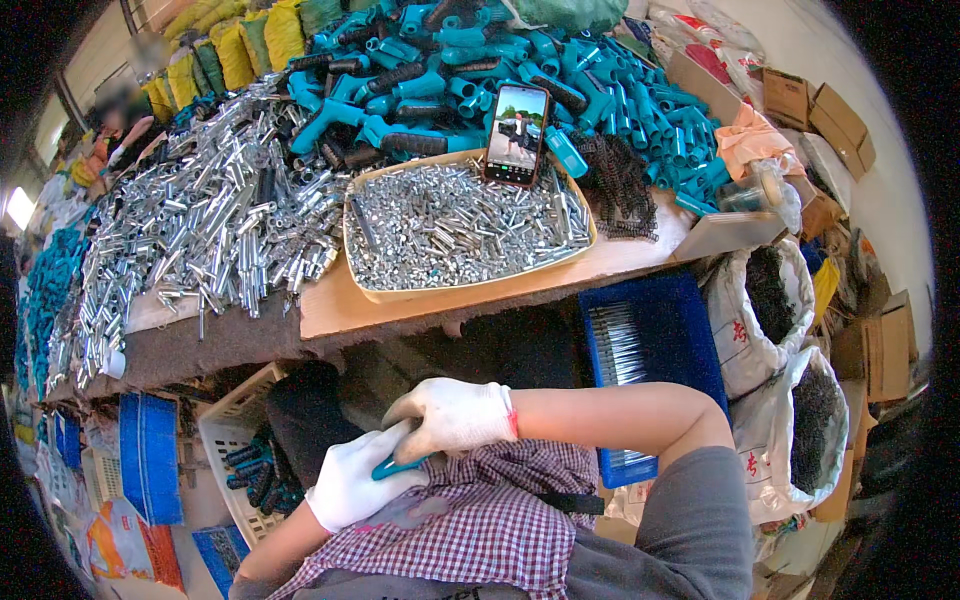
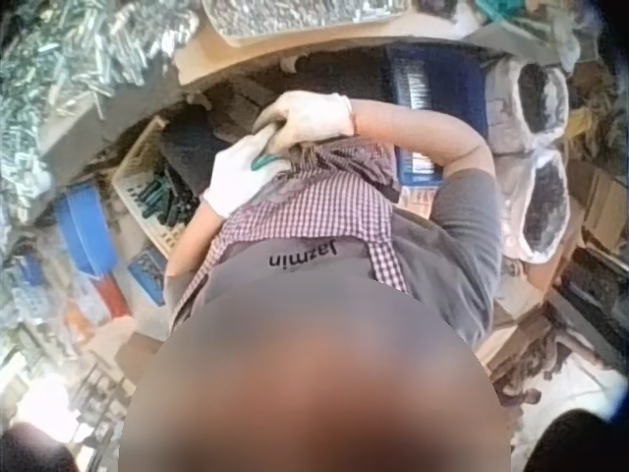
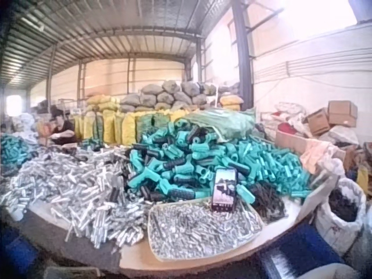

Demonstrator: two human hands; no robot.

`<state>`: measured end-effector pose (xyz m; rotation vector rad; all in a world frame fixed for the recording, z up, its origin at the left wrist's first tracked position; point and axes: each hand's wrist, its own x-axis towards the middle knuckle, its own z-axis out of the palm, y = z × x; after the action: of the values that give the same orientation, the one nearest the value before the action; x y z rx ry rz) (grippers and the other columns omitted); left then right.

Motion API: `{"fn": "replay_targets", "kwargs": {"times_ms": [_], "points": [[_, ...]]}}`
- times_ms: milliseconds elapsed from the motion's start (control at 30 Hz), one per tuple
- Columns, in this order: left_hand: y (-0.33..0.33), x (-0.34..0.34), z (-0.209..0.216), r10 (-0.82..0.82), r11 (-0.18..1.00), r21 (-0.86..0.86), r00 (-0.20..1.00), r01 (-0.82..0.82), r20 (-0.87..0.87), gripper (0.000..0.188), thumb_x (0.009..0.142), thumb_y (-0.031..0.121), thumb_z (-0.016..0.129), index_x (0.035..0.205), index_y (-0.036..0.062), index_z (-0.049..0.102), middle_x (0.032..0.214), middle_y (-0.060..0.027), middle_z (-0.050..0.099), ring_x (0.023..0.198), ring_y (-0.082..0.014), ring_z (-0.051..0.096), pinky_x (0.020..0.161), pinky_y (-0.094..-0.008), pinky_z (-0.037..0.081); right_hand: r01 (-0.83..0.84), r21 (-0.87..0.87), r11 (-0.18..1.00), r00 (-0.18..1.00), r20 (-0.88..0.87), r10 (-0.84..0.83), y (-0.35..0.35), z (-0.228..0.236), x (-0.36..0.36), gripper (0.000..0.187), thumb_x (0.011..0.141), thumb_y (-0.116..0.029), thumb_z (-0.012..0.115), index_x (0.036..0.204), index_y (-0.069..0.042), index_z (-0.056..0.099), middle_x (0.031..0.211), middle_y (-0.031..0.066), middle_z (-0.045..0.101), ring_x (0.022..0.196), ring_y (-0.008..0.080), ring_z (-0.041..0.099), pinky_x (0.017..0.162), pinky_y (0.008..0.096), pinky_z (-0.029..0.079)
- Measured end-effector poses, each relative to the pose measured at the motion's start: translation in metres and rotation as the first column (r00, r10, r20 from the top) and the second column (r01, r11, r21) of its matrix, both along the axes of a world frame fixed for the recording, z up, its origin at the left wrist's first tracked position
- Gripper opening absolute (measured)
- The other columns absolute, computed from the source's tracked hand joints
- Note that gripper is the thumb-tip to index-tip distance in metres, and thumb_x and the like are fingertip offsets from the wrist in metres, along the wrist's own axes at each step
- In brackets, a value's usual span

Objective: Manually assembling teal and silver tool components on a factory workbench.

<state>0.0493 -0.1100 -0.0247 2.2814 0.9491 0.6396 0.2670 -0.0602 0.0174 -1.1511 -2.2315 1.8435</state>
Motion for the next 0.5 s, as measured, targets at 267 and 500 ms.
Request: {"fn": "replay_targets", "kwargs": {"times_ms": [267,500], "points": [[0.006,0.009,0.015,0.189,0.981,-0.050,0.982,-0.188,0.027,0.053,0.073,0.030,0.083,0.117,0.0040,0.066,0.098,-0.0187,0.071,0.086,-0.0347,0.071,0.074,-0.0369,0.057,0.255,0.941,0.222,0.875,-0.127,-0.467,0.085,0.009,0.055,0.015,0.085,-0.021,0.065,0.088,-0.008,0.071,0.095,0.0138,0.068,0.092,0.0345,0.065,0.082,0.0435,0.052],[0.010,0.005,0.014,0.231,0.971,-0.065,0.973,-0.229,0.025,0.049,0.075,0.027,0.079,0.117,0.0053,0.066,0.099,-0.0191,0.070,0.088,-0.0362,0.070,0.076,-0.0374,0.056,0.060,0.922,0.382,0.708,0.231,-0.668,0.108,0.014,0.055,0.021,0.081,-0.030,0.066,0.084,-0.011,0.073,0.090,0.0142,0.068,0.092,0.0346,0.066,0.082,0.0470,0.052]]}}
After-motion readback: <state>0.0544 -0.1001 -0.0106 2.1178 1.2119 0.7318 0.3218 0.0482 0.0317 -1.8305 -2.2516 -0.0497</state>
